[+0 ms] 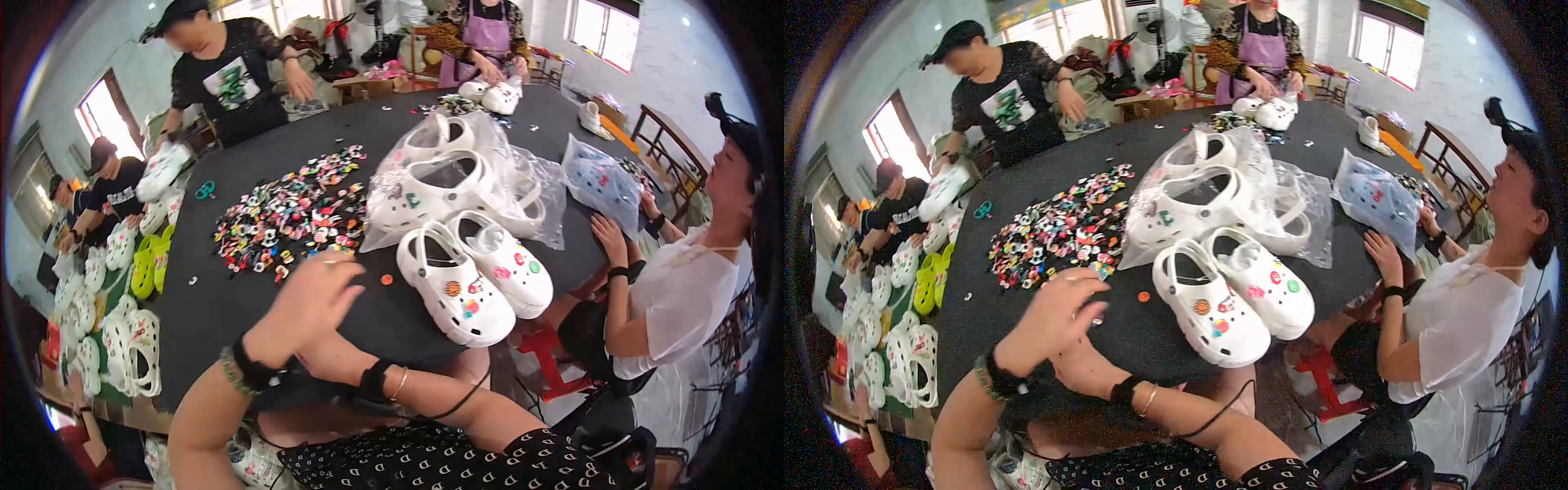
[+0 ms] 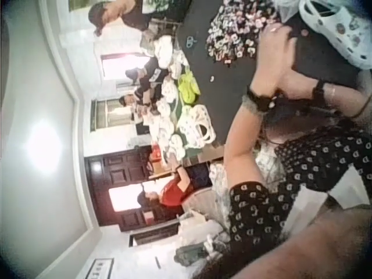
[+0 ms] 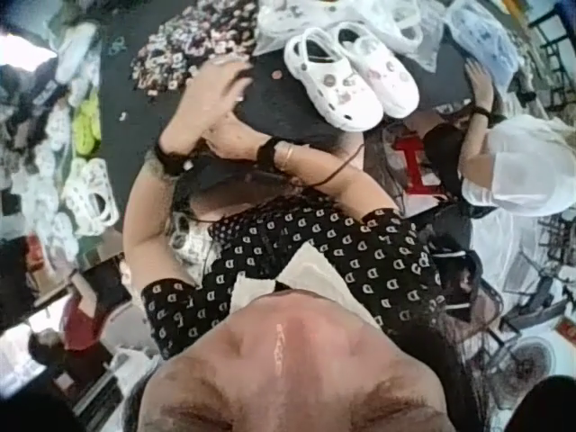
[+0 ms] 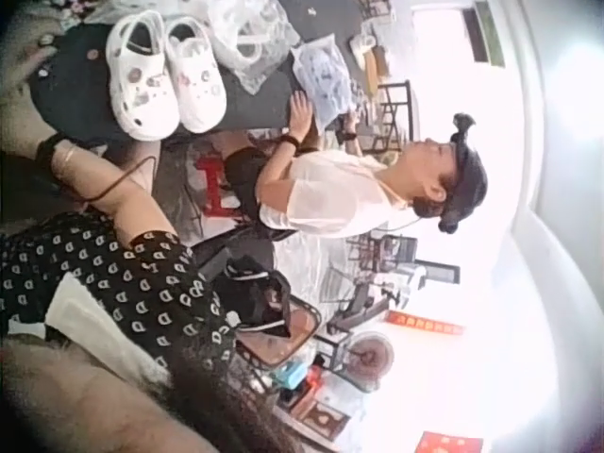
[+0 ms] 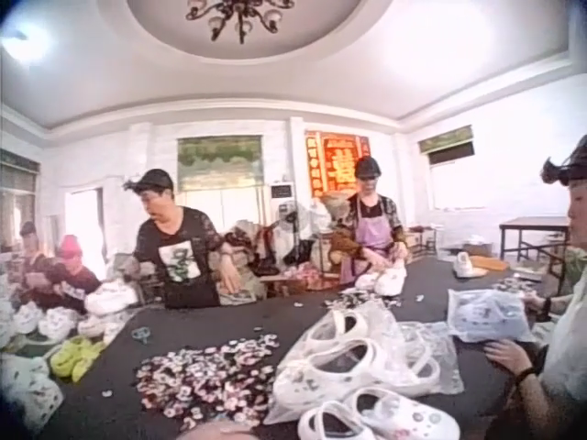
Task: Applying decorative charms to various pairs of clogs while working with a team at a workshop table.
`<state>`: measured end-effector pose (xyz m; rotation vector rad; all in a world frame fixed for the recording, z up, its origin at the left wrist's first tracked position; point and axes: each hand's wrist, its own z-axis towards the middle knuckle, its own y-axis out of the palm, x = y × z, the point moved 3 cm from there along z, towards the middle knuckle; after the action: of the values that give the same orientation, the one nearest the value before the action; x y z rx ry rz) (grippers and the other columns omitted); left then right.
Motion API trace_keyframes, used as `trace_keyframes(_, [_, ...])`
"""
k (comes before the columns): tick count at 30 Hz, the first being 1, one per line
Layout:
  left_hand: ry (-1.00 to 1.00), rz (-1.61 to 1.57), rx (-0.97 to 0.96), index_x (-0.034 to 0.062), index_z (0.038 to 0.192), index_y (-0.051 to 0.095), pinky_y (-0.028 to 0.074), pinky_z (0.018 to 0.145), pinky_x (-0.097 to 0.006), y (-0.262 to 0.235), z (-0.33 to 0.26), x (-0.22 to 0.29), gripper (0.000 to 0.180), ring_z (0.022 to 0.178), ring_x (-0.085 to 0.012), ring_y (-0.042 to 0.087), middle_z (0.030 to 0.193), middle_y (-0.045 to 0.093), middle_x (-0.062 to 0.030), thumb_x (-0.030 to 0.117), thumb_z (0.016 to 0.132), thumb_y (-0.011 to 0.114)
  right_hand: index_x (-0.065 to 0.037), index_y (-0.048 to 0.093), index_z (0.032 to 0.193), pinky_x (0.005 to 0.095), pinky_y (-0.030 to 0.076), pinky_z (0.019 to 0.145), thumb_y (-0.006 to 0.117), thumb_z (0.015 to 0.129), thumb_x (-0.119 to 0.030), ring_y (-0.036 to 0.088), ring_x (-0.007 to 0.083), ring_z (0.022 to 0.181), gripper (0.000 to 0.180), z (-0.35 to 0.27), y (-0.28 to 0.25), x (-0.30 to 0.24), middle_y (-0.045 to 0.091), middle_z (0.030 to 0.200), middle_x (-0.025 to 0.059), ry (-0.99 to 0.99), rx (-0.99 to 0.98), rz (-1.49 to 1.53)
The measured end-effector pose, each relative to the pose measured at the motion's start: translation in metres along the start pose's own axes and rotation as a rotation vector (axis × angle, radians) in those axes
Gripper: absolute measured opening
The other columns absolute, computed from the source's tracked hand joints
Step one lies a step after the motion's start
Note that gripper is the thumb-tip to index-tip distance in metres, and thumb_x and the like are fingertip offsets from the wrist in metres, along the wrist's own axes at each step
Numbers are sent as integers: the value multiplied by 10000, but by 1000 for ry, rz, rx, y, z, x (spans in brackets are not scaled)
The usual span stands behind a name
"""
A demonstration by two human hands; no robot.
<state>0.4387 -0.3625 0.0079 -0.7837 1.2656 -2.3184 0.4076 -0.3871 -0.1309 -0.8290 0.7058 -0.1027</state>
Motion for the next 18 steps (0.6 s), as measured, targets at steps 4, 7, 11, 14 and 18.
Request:
trace_keyframes(4, [212,-27,-13,21,1172,598,454,967,-434,68,70,29,351,1121,-355,564,1197,591,-170,41,823,624,-19,561,1187,414,439,994,516,949,-217,567,340,1139,312,-34,-8,1,613,1144,225,54,23,190])
trace_keyframes(7, [330,149,-87,32,1175,607,448,957,-419,94,122,50,365,1116,-331,569,1176,603,-156,6,813,571,-59,593,1169,450,458,954,478,960,-239,597,327,1076,298,-26,39,27,640,1132,186,366,-352,229])
trace_keyframes(11, [376,143,-325,50,1146,626,436,943,-404,137,147,42,345,1102,-292,578,1104,640,-111,-2,816,537,-62,610,1153,452,453,953,476,960,-236,589,335,1088,292,-19,34,24,641,1149,177,178,-126,221])
trace_keyframes(14, [371,26,-366,73,1111,637,427,955,-421,158,157,33,367,1105,-269,581,1080,655,-83,-25,763,575,-64,621,1142,454,450,953,474,960,-234,584,341,1096,289,-20,5,13,641,1160,171,59,33,201])
trace_keyframes(18, [305,-88,-309,113,1034,645,415,901,-421,158,133,-5,370,1031,-255,591,992,648,-49,-31,694,619,-57,642,1116,467,439,953,498,941,-203,582,342,1101,270,-18,-34,-16,644,1170,160,151,-131,311])
